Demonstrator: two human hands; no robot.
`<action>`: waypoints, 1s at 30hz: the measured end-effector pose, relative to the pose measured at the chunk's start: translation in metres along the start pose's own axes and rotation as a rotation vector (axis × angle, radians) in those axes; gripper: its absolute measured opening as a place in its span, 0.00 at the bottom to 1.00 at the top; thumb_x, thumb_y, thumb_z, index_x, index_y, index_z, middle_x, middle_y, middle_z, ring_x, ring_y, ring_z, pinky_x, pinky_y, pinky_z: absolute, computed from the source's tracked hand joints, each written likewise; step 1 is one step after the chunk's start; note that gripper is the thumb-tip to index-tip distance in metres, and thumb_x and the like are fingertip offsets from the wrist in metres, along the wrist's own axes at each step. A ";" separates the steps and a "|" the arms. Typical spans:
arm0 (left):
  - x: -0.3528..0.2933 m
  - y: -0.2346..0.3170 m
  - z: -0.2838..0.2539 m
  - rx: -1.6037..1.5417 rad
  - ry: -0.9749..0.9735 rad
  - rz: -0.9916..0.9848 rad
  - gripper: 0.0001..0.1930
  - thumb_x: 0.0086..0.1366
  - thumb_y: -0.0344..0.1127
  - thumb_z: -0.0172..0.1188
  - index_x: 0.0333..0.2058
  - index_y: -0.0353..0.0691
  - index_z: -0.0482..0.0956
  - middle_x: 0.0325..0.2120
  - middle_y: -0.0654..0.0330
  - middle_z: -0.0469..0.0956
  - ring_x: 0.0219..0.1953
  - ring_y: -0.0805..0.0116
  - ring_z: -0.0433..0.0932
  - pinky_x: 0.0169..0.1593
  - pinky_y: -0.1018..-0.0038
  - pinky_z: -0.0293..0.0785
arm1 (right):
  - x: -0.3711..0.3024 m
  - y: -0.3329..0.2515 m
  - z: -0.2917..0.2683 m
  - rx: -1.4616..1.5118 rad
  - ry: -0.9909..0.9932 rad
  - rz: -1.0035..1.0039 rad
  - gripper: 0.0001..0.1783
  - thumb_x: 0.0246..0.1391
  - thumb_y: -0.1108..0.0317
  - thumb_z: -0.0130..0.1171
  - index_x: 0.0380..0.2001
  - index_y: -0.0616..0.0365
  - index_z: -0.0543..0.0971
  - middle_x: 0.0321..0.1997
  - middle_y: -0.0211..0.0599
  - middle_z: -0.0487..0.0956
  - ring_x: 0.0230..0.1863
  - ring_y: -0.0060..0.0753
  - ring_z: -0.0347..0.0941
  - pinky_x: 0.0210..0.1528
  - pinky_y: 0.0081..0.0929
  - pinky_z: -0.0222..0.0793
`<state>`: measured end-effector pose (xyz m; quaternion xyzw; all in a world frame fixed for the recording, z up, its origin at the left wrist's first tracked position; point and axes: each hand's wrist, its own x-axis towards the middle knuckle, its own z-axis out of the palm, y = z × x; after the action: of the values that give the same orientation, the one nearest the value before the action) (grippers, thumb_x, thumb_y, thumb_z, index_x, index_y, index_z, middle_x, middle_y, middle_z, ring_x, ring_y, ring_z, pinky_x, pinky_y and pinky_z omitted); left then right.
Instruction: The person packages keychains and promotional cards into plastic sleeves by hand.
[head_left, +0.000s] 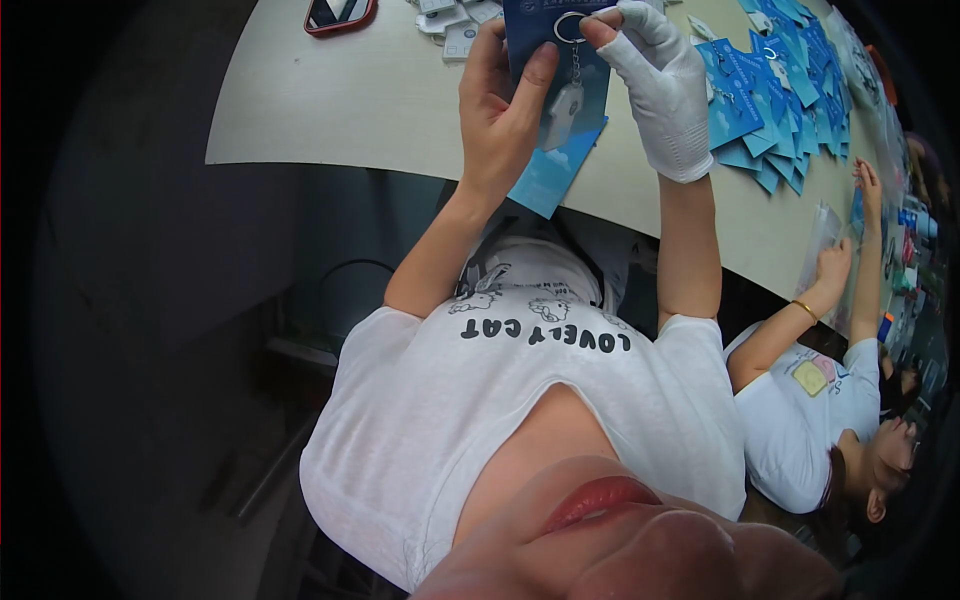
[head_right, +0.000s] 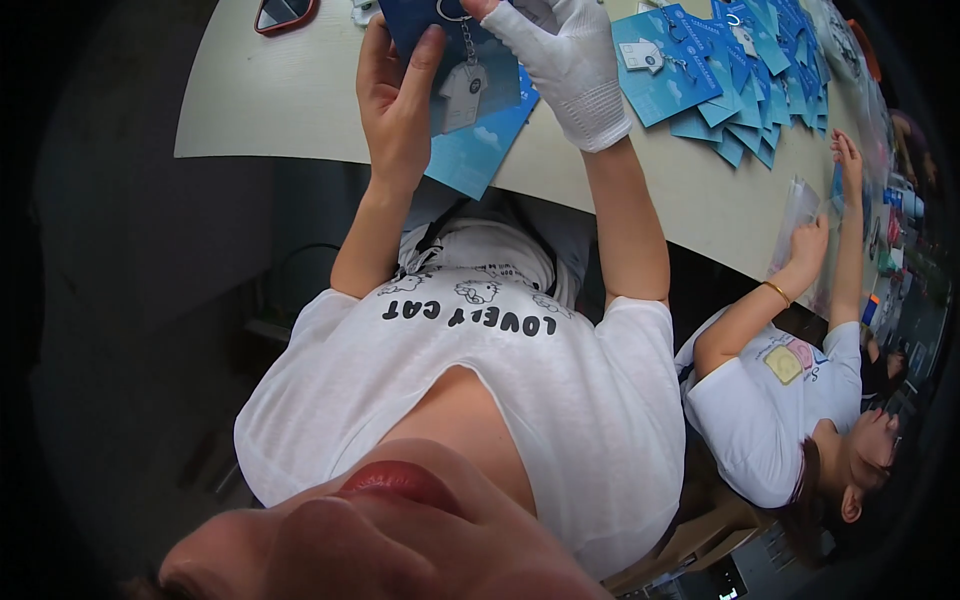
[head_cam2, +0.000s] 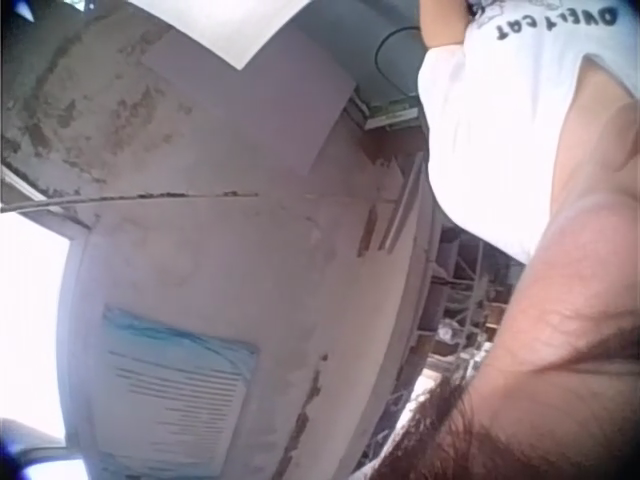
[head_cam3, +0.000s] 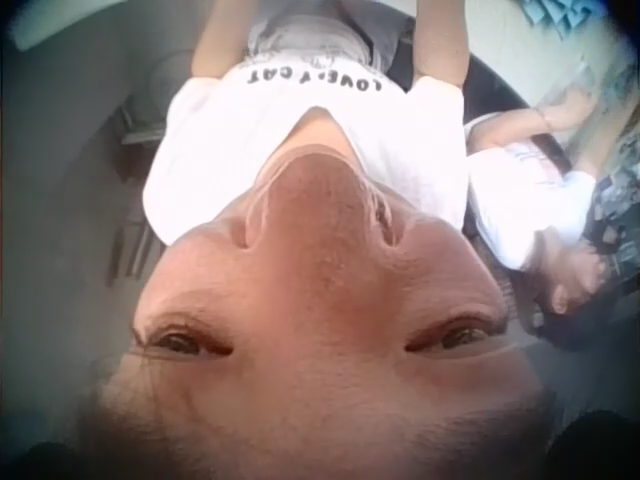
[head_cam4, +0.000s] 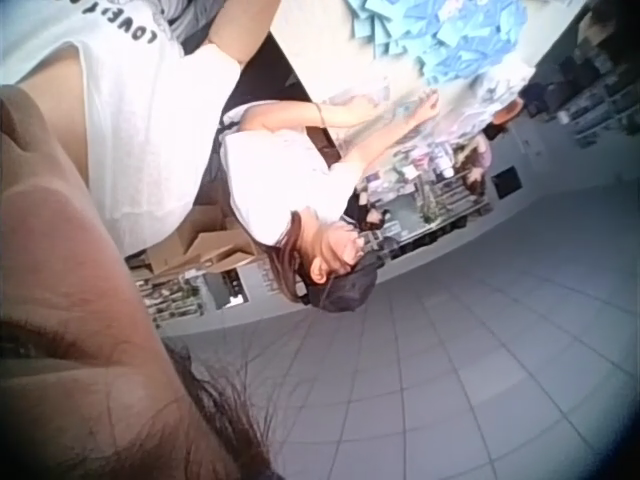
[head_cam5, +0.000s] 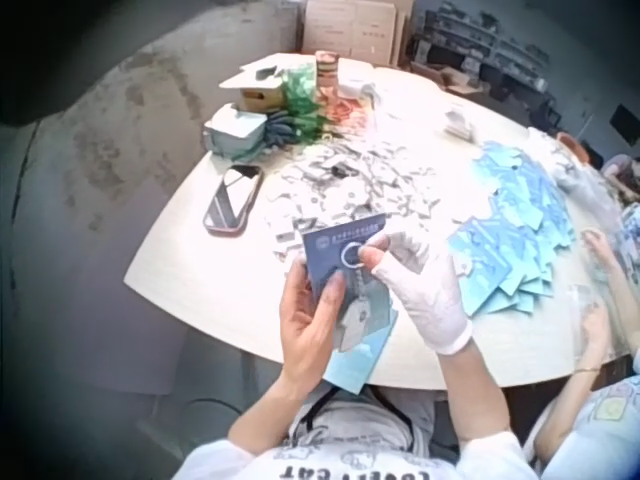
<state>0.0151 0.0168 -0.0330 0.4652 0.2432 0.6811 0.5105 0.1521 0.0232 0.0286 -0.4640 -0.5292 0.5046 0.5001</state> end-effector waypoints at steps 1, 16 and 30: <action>-0.005 0.000 0.001 -0.089 0.009 -0.053 0.10 0.65 0.33 0.58 0.44 0.37 0.73 0.33 0.67 0.76 0.36 0.83 0.70 0.40 0.85 0.65 | -0.004 0.011 0.003 0.010 -0.011 0.008 0.06 0.53 0.74 0.61 0.35 0.59 0.78 0.38 0.31 0.79 0.38 0.20 0.74 0.41 0.15 0.67; -0.010 0.023 0.022 -0.104 0.068 -0.128 0.11 0.60 0.29 0.64 0.41 0.32 0.79 0.32 0.63 0.81 0.34 0.81 0.75 0.40 0.83 0.71 | -0.027 -0.009 0.026 0.269 0.289 -0.288 0.09 0.52 0.77 0.61 0.38 0.61 0.76 0.37 0.30 0.79 0.39 0.20 0.74 0.43 0.16 0.68; -0.019 0.002 0.009 -0.124 -0.059 -0.146 0.15 0.62 0.29 0.60 0.47 0.32 0.74 0.38 0.60 0.79 0.39 0.78 0.75 0.43 0.82 0.71 | -0.037 0.011 -0.001 0.057 0.095 -0.207 0.16 0.51 0.78 0.60 0.44 0.64 0.73 0.43 0.38 0.78 0.44 0.27 0.74 0.49 0.24 0.69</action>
<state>0.0231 -0.0028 -0.0340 0.4334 0.2187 0.6419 0.5936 0.1553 -0.0126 0.0157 -0.4159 -0.5354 0.4427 0.5868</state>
